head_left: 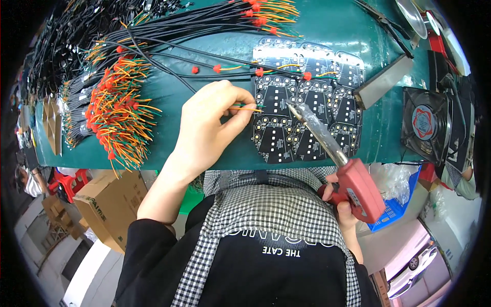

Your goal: The person solders wires onto circuit boards using a soldering tool and places the assembled boards into a container.

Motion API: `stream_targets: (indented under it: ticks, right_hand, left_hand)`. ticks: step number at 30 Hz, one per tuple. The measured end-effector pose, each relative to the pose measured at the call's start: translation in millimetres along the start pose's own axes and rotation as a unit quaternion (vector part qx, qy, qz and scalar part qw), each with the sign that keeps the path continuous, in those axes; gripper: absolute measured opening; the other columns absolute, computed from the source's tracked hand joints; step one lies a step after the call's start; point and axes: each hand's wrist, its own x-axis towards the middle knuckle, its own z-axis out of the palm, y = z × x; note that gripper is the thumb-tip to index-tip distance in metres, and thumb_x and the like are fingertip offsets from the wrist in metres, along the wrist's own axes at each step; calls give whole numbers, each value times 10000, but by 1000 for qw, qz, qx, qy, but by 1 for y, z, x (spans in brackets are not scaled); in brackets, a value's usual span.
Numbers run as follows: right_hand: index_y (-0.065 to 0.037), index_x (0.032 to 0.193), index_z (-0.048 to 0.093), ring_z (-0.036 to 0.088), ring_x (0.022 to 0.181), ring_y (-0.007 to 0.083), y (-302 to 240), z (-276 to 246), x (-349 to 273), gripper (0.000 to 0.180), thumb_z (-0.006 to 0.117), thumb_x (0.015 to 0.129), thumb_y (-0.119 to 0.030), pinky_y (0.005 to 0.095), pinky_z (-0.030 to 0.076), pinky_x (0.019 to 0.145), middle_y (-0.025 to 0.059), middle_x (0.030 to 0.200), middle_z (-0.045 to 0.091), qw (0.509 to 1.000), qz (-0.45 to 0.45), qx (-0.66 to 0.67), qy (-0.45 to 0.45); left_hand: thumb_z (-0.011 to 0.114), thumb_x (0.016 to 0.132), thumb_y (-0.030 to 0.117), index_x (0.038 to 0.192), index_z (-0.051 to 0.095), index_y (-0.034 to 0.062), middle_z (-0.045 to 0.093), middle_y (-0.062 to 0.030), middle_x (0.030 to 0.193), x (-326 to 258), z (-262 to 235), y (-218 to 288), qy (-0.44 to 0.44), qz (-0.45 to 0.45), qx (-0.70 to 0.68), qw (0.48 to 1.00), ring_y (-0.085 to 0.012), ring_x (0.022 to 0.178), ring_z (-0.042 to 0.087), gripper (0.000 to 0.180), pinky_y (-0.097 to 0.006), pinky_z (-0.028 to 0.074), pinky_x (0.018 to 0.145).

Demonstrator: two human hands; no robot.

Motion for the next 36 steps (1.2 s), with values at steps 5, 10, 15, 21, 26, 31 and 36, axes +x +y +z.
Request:
stream_targets:
  ticks: [5,10,15,21,26,31,36]
  right_hand:
    - [84,1297,392,611,624,155,21,-6,-2,861,756,718,-438,249,475,574,158,925,652,997,-32,-69,-35]
    - [87,1287,402,619,625,153,13,1,3,811,743,741,-406,269,495,622,121,830,655,998,-31,-36,-51]
    - [80,1273,421,630,641,155,23,-5,-3,783,752,737,-386,278,511,654,110,825,652,993,-54,-80,-60]
    - [79,1259,443,625,635,138,23,-5,-1,758,760,730,-361,272,507,651,89,812,650,996,-30,-65,-62]
    - [82,1250,453,618,628,129,26,-4,-2,766,767,718,-370,260,500,641,76,786,642,994,-49,-83,-54]
    - [88,1263,430,609,627,141,20,-2,-3,820,771,707,-409,256,491,618,105,834,646,984,-58,-155,-60]
    - [68,1278,370,564,607,172,4,13,2,856,723,731,-489,258,456,535,200,1034,602,1000,8,11,-11]
  left_hand:
    - [656,725,14,816,588,51,513,-50,692,-7,6,-1,-24,-36,15,999,-173,622,541,119,-278,446,552]
    - [663,725,-13,804,607,32,521,-23,692,-8,8,1,8,-35,25,999,-105,567,466,107,-229,372,502]
    - [669,717,-2,792,599,31,520,-34,687,-8,9,-2,23,-12,52,998,-126,562,467,107,-235,373,494]
    - [664,718,1,785,590,30,534,-40,695,-6,11,-2,23,-7,66,998,-148,586,505,104,-245,408,510]
    - [662,714,2,780,583,31,540,-41,701,-5,9,-1,14,-10,74,997,-154,596,516,107,-245,418,515]
    - [664,678,72,768,541,84,545,-38,718,-4,8,0,2,-11,91,996,-235,687,578,153,-331,456,596]
    - [672,678,58,776,542,77,542,-43,727,-2,2,7,-11,-32,94,995,-224,678,574,164,-324,457,604]
